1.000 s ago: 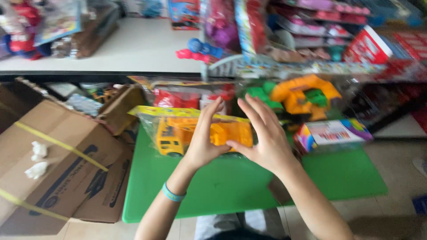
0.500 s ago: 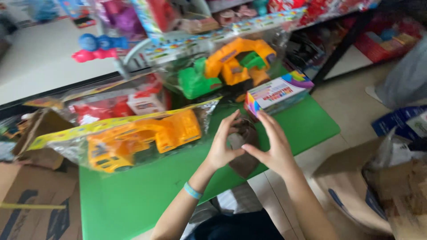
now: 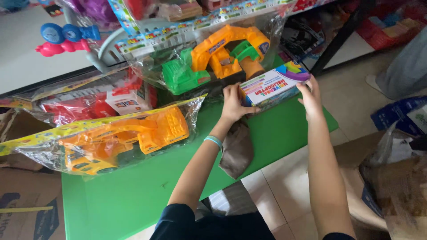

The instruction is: Cleaning and organizing toy boxes and packaged toy trucks on a green table.

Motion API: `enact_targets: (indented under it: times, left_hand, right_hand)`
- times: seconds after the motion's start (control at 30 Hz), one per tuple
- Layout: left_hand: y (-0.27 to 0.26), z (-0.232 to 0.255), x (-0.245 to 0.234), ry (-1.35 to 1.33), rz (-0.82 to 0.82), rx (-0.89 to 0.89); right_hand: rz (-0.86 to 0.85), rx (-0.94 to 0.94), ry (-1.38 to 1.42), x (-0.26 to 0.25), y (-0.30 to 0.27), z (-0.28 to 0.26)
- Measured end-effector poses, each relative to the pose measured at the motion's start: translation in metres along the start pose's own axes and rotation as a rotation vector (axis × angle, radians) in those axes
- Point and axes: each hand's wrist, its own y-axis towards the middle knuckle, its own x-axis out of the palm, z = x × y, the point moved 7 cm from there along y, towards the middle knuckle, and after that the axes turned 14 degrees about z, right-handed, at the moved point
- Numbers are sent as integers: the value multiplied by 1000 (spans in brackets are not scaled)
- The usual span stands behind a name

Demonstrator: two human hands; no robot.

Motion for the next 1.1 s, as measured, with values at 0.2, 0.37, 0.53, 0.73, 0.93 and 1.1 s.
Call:
enact_targets:
  times: [0.2, 0.37, 0.53, 0.73, 0.93, 1.1]
  left_hand:
    - [-3, 27, -28, 25, 13, -75]
    - [-4, 75, -76, 43, 100, -46]
    - [-18, 123, -134, 49, 104, -34]
    - [-83, 160, -222, -43, 78, -79]
    - [-149, 135, -314, -34, 130, -256]
    - [-183, 106, -349, 92, 207, -365]
  right_hand:
    - [124, -197, 12, -4, -57, 14]
    - [-19, -753, -81, 49, -236, -46]
    - [-185, -971, -393, 102, -299, -65]
    - [-357, -800, -486, 115, -241, -8]
    - [-84, 97, 114, 75, -139, 98]
    - [-35, -164, 249, 47, -198, -42]
